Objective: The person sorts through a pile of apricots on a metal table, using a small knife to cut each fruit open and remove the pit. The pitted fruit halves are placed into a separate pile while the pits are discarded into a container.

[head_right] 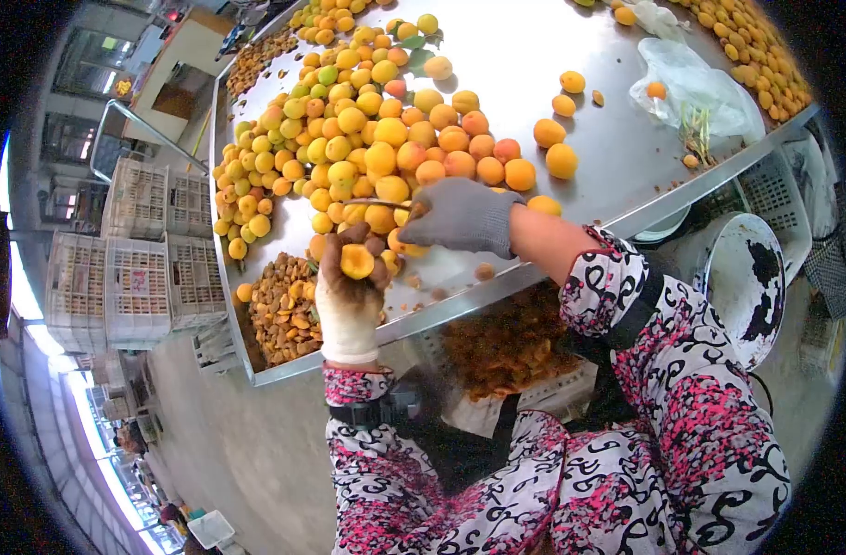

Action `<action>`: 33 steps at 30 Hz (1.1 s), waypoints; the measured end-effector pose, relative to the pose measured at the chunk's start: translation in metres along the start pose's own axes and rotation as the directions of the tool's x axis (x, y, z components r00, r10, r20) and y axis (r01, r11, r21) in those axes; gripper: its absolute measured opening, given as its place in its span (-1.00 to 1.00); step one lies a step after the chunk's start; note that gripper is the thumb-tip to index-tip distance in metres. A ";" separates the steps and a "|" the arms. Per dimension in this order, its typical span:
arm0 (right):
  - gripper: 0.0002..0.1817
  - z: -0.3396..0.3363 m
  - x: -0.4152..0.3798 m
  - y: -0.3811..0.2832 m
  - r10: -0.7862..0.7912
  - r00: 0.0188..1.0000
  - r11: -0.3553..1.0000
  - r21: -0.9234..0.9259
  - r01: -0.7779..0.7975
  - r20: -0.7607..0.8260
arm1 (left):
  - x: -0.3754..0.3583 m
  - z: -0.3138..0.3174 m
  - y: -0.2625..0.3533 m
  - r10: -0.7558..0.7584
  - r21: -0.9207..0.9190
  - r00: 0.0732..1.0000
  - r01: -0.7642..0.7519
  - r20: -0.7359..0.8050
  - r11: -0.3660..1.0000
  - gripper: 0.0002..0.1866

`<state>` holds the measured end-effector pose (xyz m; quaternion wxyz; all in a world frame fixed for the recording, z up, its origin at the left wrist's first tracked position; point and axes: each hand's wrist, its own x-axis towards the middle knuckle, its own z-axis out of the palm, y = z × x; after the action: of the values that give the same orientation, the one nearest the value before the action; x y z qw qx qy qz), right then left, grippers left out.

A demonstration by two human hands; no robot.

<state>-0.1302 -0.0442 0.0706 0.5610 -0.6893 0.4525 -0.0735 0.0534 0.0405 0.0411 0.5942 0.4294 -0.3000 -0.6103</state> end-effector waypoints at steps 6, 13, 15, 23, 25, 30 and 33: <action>-0.49 -0.012 0.005 0.019 -0.088 0.962 0.967 0.209 0.145 -0.258 | -0.030 0.020 0.031 -0.469 0.535 0.847 0.283 0.251 0.796 -0.69; -0.55 -0.007 0.000 0.013 -0.037 0.957 0.948 0.292 0.124 -0.288 | 0.003 0.009 -0.004 0.193 0.929 0.909 -0.369 0.368 -0.034 -0.57; -0.60 -0.007 -0.003 0.012 -0.128 0.945 0.950 0.238 0.204 -0.301 | 0.012 0.024 -0.012 0.267 0.894 0.862 -0.371 0.432 -0.251 -0.58; -0.73 -0.004 0.015 0.045 -0.715 0.618 0.673 -0.562 0.481 -0.327 | 0.036 0.045 -0.056 0.191 0.783 0.939 -0.115 0.287 -0.611 -0.49; -0.74 -0.009 0.003 0.032 -0.480 0.797 0.872 -0.293 0.391 -0.365 | 0.039 0.045 -0.056 0.180 0.789 0.946 -0.110 0.270 -0.605 -0.50; -0.76 -0.015 -0.007 0.023 -0.154 0.949 0.979 0.084 0.184 -0.276 | 0.035 0.041 -0.046 0.189 0.861 0.947 -0.140 0.261 -0.489 -0.53; -0.58 -0.008 0.005 0.033 -0.403 0.831 0.876 0.102 0.471 -0.383 | 0.031 0.035 -0.034 0.232 0.866 0.972 -0.149 0.039 0.478 -0.68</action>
<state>-0.1500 -0.0520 0.0434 0.5031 -0.6930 0.3652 -0.3649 0.0093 0.0091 0.0216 0.3761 0.6572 -0.5850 -0.2907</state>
